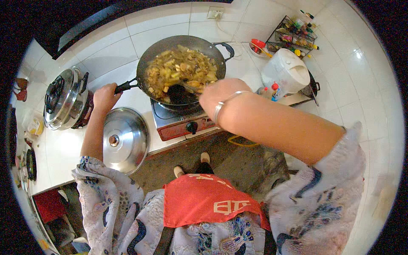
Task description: The person stirs a mixture of tofu and vegetables in a wok on a portable gas stove using a spatula. They add seasoning from a yellow packet, cover the wok with a lid, and continue stirring. Later, they fill a small electric pot with water from the sink and plug it into a wall outlet.
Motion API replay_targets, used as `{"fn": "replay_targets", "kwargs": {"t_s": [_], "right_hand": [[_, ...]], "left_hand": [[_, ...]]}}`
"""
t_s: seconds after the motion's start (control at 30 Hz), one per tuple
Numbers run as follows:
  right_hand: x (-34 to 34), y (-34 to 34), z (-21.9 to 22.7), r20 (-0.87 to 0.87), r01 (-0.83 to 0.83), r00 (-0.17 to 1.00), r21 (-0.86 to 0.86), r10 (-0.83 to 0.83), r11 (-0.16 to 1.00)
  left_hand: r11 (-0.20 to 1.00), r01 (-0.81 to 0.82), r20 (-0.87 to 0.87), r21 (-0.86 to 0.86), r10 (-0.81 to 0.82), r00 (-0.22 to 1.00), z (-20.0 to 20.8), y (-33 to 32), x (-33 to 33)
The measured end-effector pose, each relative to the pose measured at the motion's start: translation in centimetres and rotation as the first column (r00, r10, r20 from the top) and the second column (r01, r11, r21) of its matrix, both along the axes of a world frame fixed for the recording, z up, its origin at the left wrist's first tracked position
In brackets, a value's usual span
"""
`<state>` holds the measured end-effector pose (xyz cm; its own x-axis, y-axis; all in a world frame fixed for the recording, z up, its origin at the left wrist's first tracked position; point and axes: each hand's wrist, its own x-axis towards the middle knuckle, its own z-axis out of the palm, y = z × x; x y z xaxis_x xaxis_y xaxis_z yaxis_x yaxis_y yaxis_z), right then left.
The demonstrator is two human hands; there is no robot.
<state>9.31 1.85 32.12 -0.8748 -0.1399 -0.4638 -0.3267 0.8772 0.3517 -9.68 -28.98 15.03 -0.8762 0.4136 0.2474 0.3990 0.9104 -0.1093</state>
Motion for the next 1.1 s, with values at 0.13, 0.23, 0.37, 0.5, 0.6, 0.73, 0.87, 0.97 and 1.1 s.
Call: {"fn": "replay_targets", "kwargs": {"t_s": [0.13,0.23,0.37,0.5,0.6,0.73,0.87,0.97,1.1], "right_hand": [[-2.9,1.2,-0.4,-0.243,-0.030,0.970,0.016,0.033,0.999],[-7.1,0.7,3.8,-0.164,-0.135,0.975,0.089,0.148,0.987],[-3.2,4.5,11.0,-0.160,-0.024,0.987,-0.095,0.009,0.995],[-1.9,5.6,12.4,-0.118,-0.038,0.993,-0.120,0.024,0.992],[-0.3,6.9,11.9,-0.050,0.047,0.997,-0.101,-0.052,0.994],[-3.0,9.0,4.1,-0.034,-0.013,0.999,-0.085,0.011,0.996],[-4.5,6.1,0.1,-0.132,0.062,0.990,0.022,-0.059,0.998],[-4.6,5.4,3.0,-0.160,-0.006,0.987,0.064,0.016,0.998],[-6.2,5.6,10.2,-0.126,-0.038,0.991,0.099,0.050,0.994]], "left_hand": [[0.999,0.048,-0.038,-0.003,-0.048,0.998,-0.2,0.7,-0.9],[0.999,-0.037,-0.042,-0.006,0.037,0.998,-0.4,-3.8,1.4],[0.998,0.034,-0.091,0.045,-0.030,0.995,-0.7,-1.9,0.4],[1.000,-0.011,-0.085,0.018,0.012,0.996,-0.7,-3.4,1.4],[0.995,0.084,-0.100,0.054,-0.078,0.992,-0.8,-1.0,-0.3],[0.997,0.071,-0.106,0.031,-0.067,0.992,-0.3,-1.5,-0.1],[0.998,0.055,-0.133,0.033,-0.050,0.990,-0.8,-2.4,-0.2],[0.999,0.033,-0.098,0.021,-0.031,0.995,-0.7,-3.0,0.3],[1.000,0.007,-0.050,0.029,-0.005,0.999,-0.1,-2.9,0.5]]}}
